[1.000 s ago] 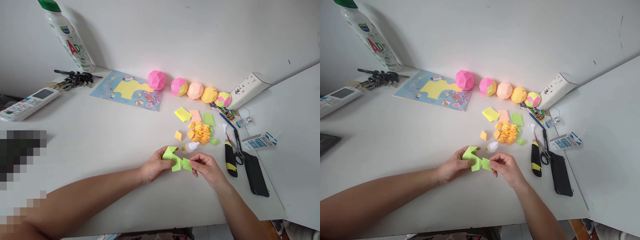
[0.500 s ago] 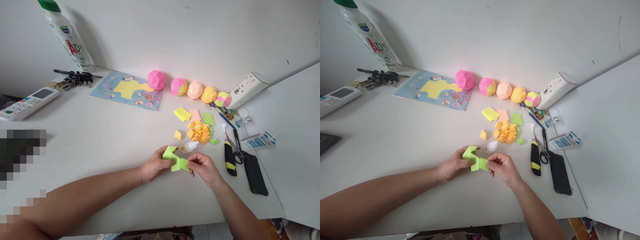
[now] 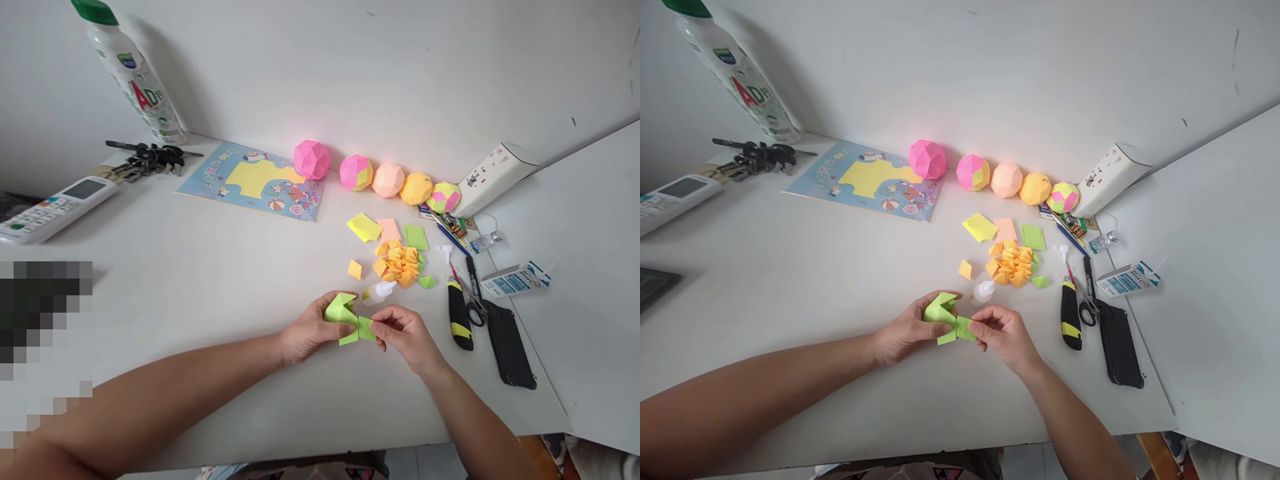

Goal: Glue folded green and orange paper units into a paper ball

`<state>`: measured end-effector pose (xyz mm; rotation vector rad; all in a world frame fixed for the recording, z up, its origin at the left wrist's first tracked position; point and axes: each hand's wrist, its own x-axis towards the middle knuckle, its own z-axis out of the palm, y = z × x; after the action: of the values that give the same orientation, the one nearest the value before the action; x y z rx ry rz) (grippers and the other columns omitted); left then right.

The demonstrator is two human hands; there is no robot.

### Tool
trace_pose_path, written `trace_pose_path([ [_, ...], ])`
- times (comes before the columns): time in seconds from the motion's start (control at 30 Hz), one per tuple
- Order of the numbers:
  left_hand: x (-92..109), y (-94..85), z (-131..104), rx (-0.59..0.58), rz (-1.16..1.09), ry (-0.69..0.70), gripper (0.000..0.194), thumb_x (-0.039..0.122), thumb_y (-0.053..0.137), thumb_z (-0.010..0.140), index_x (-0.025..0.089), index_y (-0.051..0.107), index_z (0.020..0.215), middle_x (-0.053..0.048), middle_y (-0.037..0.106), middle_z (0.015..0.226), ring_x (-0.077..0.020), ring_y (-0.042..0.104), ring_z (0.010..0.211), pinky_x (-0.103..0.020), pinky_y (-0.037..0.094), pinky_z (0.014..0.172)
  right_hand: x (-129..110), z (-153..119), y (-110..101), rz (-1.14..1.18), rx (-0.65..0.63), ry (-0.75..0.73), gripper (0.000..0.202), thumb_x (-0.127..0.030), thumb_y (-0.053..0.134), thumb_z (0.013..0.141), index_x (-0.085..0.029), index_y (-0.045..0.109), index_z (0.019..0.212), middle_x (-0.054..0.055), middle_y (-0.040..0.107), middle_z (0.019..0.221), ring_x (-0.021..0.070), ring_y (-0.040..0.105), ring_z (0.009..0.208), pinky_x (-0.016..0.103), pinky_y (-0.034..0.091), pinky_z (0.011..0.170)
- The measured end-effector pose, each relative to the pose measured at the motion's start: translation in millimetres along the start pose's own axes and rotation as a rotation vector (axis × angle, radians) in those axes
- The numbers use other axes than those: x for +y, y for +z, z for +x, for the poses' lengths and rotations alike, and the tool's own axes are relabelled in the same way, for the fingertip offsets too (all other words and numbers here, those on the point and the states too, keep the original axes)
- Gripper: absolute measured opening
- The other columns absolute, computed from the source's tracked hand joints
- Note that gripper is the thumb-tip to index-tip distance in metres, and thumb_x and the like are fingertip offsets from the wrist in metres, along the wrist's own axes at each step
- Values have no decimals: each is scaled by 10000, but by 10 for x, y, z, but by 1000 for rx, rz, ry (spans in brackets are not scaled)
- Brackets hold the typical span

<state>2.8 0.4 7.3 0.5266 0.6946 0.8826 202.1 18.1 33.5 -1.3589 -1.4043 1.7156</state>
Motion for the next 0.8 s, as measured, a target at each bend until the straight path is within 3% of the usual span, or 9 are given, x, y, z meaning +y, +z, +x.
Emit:
trace_pose_path([
  [0.33, -8, 9, 5, 52, -2, -9, 506, 152, 752, 592, 213, 579, 1064, 33, 537, 752, -106, 508, 675, -256, 414, 657, 50, -12, 37, 16, 64, -92, 192, -332, 738, 703, -186, 651, 792, -22, 563, 601, 87, 470, 472, 236, 414, 449],
  [0.53, -5, 10, 10, 64, -35, -24, 500, 149, 768, 568, 222, 599, 1034, 37, 533, 764, -107, 508, 676, -262, 420, 663, 75, -3, 46, 26, 61, -116, 123, -299, 742, 702, -204, 680, 752, 15, 617, 744, 139, 555, 674, 270, 477, 605],
  [0.8, -9, 5, 9, 51, -67, -31, 480, 141, 768, 586, 220, 604, 1031, 22, 559, 787, -121, 535, 719, -280, 434, 704, 125, 11, 84, 97, 49, -168, 42, -250, 735, 718, -245, 725, 759, 2, 614, 814, 125, 547, 699, 251, 458, 607],
])
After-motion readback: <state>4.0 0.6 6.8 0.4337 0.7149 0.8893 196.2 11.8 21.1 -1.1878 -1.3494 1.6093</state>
